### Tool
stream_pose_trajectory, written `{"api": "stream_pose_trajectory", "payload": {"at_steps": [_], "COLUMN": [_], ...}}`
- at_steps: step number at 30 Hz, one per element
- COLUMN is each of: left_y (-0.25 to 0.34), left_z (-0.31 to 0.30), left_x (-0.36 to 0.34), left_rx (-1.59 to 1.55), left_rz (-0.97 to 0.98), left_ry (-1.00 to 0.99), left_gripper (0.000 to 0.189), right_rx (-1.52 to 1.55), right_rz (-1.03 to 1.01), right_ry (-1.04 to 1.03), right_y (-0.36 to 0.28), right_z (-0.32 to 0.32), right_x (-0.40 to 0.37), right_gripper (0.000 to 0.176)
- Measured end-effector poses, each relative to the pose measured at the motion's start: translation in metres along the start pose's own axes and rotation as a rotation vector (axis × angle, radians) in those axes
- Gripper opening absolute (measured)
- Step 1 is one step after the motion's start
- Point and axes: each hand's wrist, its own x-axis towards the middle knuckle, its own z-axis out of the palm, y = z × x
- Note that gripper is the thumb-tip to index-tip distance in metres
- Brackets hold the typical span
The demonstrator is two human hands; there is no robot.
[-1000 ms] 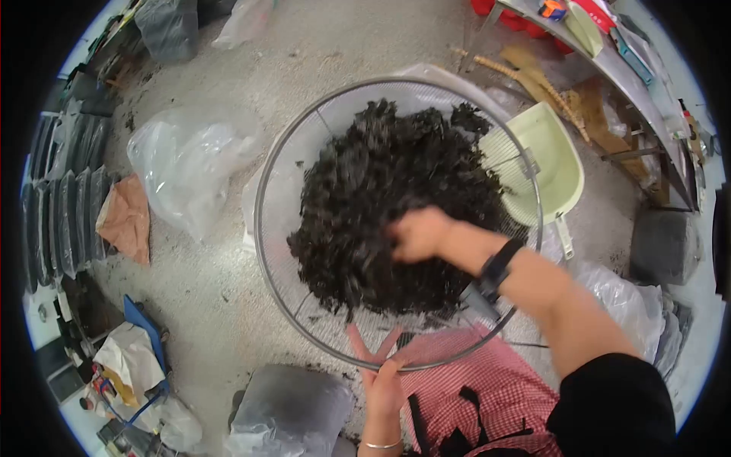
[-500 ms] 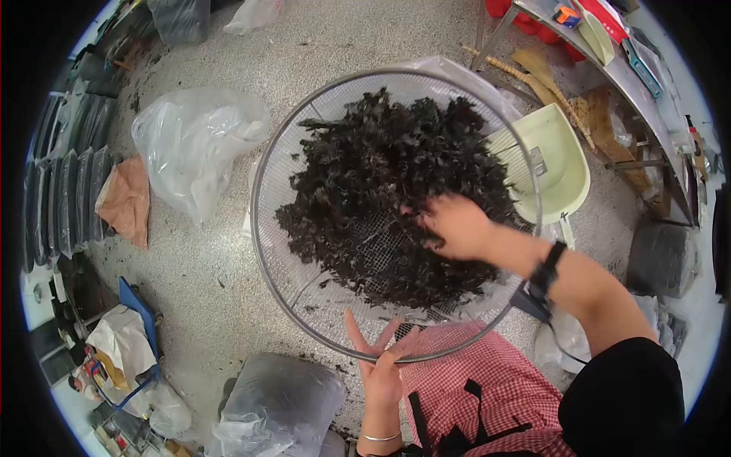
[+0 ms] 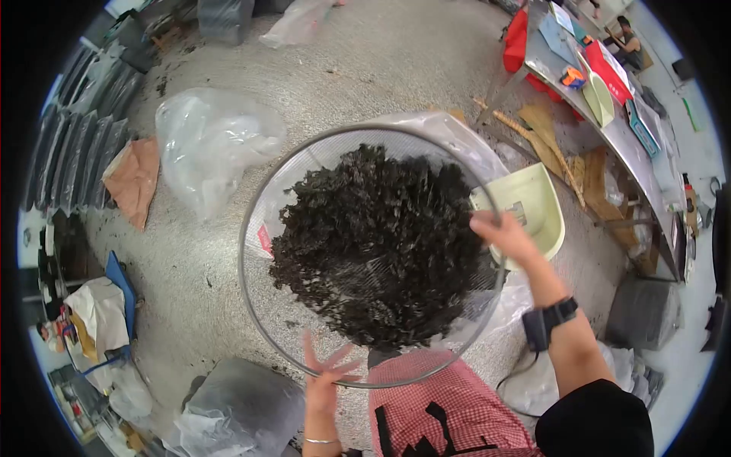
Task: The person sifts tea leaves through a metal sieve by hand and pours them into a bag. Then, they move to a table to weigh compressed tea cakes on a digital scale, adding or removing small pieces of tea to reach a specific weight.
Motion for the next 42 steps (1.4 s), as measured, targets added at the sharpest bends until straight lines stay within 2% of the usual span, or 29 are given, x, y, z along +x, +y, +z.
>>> {"api": "stream_pose_trajectory", "payload": {"at_steps": [3, 4, 5, 6, 8, 10, 11, 12, 14, 15, 16, 18, 19, 20, 22, 23, 24, 25, 26, 27, 29, 31, 32, 34, 35, 36, 38, 40, 42], "left_y": [0.004, 0.009, -0.001, -0.013, -0.010, -0.003, 0.007, 0.015, 0.015, -0.005, -0.003, 0.013, 0.019, 0.033, 0.044, 0.025, -0.047, -0.007, 0.036, 0.022, -0.002, 0.000, 0.000, 0.016, 0.017, 0.016, 0.028, 0.028, 0.004], "left_z": [-0.043, -0.051, -0.021, 0.010, -0.022, -0.052, -0.066, -0.042, 0.043, 0.065, 0.055, 0.009, -0.020, -0.001, 0.061, 0.083, 0.036, 0.063, 0.093, 0.053, -0.024, 0.054, 0.077, 0.084, 0.088, 0.075, 0.033, 0.068, 0.115], "left_x": [0.009, 0.012, 0.017, 0.026, 0.060, 0.092, 0.089, 0.077, 0.043, 0.040, 0.051, 0.096, 0.104, 0.097, 0.055, 0.046, 0.102, 0.081, 0.059, 0.081, 0.122, 0.077, 0.053, 0.059, 0.063, 0.070, 0.096, 0.071, 0.042], "left_rx": [0.008, 0.038, 0.113, 0.186, 0.085, -0.119, 0.014, 0.023, 0.383, 0.321, 0.319, 0.215, 0.112, 0.123, 0.192, 0.600, 0.533, 0.493, 0.443, 0.386, 0.269, 0.310, 0.369, 0.335, 0.282, 0.279, 0.421, 0.416, 0.998], "left_rz": [-0.012, -0.041, -0.014, 0.012, -0.029, -0.151, -0.238, -0.231, -0.060, -0.001, -0.002, -0.104, -0.163, -0.150, -0.077, 0.117, 0.061, 0.005, -0.045, -0.044, -0.033, 0.079, 0.150, 0.064, -0.022, -0.030, 0.028, 0.032, 0.865], "left_ry": [0.114, 0.152, 0.087, 0.014, 0.012, 0.005, 0.087, 0.078, 0.082, 0.014, 0.014, 0.143, 0.241, 0.225, 0.118, 0.009, -0.127, -0.003, 0.123, 0.181, 0.295, 0.155, 0.022, 0.095, 0.161, 0.157, 0.517, 0.480, 0.216], "left_gripper": [0.106, 0.103, 0.096, 0.089, 0.086, 0.080, 0.079, 0.079, 0.074, 0.072, 0.072, 0.075, 0.073, 0.073, 0.067, 0.064, 0.070, 0.070, 0.069, 0.070, 0.071, 0.069, 0.068, 0.064, 0.060, 0.060, 0.050, 0.047, 0.047], "right_rx": [-0.089, 0.011, 0.117, 0.123, 0.359, -0.023, 0.046, 0.099, 0.291, 0.281, 0.279, -0.089, -0.310, -0.583, 0.255, 0.264, 0.353, 0.435, 0.435, 0.031, -0.359, 0.268, 0.279, 0.547, 0.391, 0.385, 0.279, 0.213, 0.607], "right_rz": [-0.202, -0.083, 0.046, 0.034, 0.041, 0.008, -0.154, -0.321, 0.229, 0.250, 0.251, 0.114, -0.256, -0.589, 0.164, 0.176, 0.212, 0.243, 0.243, -0.030, -0.344, 0.113, 0.115, 0.227, 0.170, 0.175, 0.010, -0.074, 0.191], "right_ry": [-0.181, -0.172, -0.160, -0.163, 0.012, -0.128, -0.033, 0.055, 0.092, 0.190, 0.190, 0.139, 0.268, 0.490, 0.237, 0.231, 0.322, 0.413, 0.414, 0.365, 0.339, 0.255, 0.248, 0.402, 0.389, 0.393, 0.296, 0.229, 0.329], "right_y": [0.002, 0.013, 0.029, 0.053, 0.092, 0.014, 0.031, 0.048, 0.070, 0.105, 0.104, 0.096, 0.090, 0.083, 0.092, 0.102, 0.110, 0.113, 0.128, 0.155, 0.140, 0.094, 0.102, 0.118, 0.120, 0.110, 0.093, 0.100, 0.132], "right_z": [0.017, 0.004, -0.008, -0.020, -0.047, -0.019, -0.012, -0.004, -0.061, -0.082, -0.075, -0.045, -0.033, -0.021, -0.058, -0.067, -0.081, -0.090, -0.069, -0.031, -0.025, -0.051, -0.058, -0.084, -0.060, -0.044, -0.010, -0.028, -0.086], "right_x": [-0.022, -0.014, -0.009, -0.005, -0.004, -0.087, -0.087, -0.087, -0.053, -0.035, -0.043, -0.061, -0.072, -0.082, -0.075, -0.078, -0.076, -0.073, -0.078, -0.084, -0.070, -0.092, -0.089, -0.089, -0.087, -0.096, -0.114, -0.104, -0.084], "right_gripper": [0.048, 0.048, 0.048, 0.048, 0.051, 0.049, 0.046, 0.044, 0.044, 0.045, 0.045, 0.046, 0.046, 0.045, 0.047, 0.047, 0.045, 0.043, 0.043, 0.043, 0.044, 0.044, 0.044, 0.046, 0.049, 0.049, 0.052, 0.054, 0.048]}}
